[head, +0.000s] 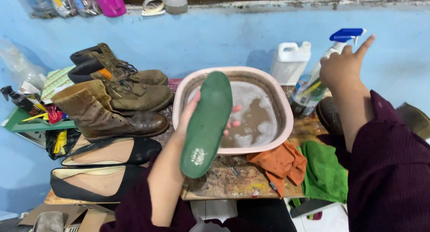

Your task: Cleaning a shoe insole by scrubbing it with a brush in soapy water and then drying it with a cloth.

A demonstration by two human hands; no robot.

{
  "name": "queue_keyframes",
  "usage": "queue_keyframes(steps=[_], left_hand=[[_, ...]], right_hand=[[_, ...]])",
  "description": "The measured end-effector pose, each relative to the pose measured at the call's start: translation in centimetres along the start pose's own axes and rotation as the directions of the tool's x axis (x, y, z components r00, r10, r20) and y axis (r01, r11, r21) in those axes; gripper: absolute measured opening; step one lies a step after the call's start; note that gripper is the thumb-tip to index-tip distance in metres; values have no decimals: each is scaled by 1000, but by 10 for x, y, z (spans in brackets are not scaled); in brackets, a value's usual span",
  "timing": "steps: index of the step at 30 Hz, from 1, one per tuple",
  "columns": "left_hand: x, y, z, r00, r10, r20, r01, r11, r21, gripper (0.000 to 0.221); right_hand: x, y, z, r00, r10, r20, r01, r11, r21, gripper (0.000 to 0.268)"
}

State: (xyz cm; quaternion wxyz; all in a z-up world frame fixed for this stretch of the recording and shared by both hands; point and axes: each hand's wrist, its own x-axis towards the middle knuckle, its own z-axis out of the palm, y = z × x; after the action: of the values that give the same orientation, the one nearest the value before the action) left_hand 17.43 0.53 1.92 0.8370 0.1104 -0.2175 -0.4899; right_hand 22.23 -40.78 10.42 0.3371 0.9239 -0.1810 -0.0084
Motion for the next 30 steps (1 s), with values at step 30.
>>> queue_keyframes(steps=[30], left_hand=[[5,29,-88,952,-25,-306,13,999,-40,81]], right_hand=[[-123,-103,-148,953,-140,-267,299,561,772,46]])
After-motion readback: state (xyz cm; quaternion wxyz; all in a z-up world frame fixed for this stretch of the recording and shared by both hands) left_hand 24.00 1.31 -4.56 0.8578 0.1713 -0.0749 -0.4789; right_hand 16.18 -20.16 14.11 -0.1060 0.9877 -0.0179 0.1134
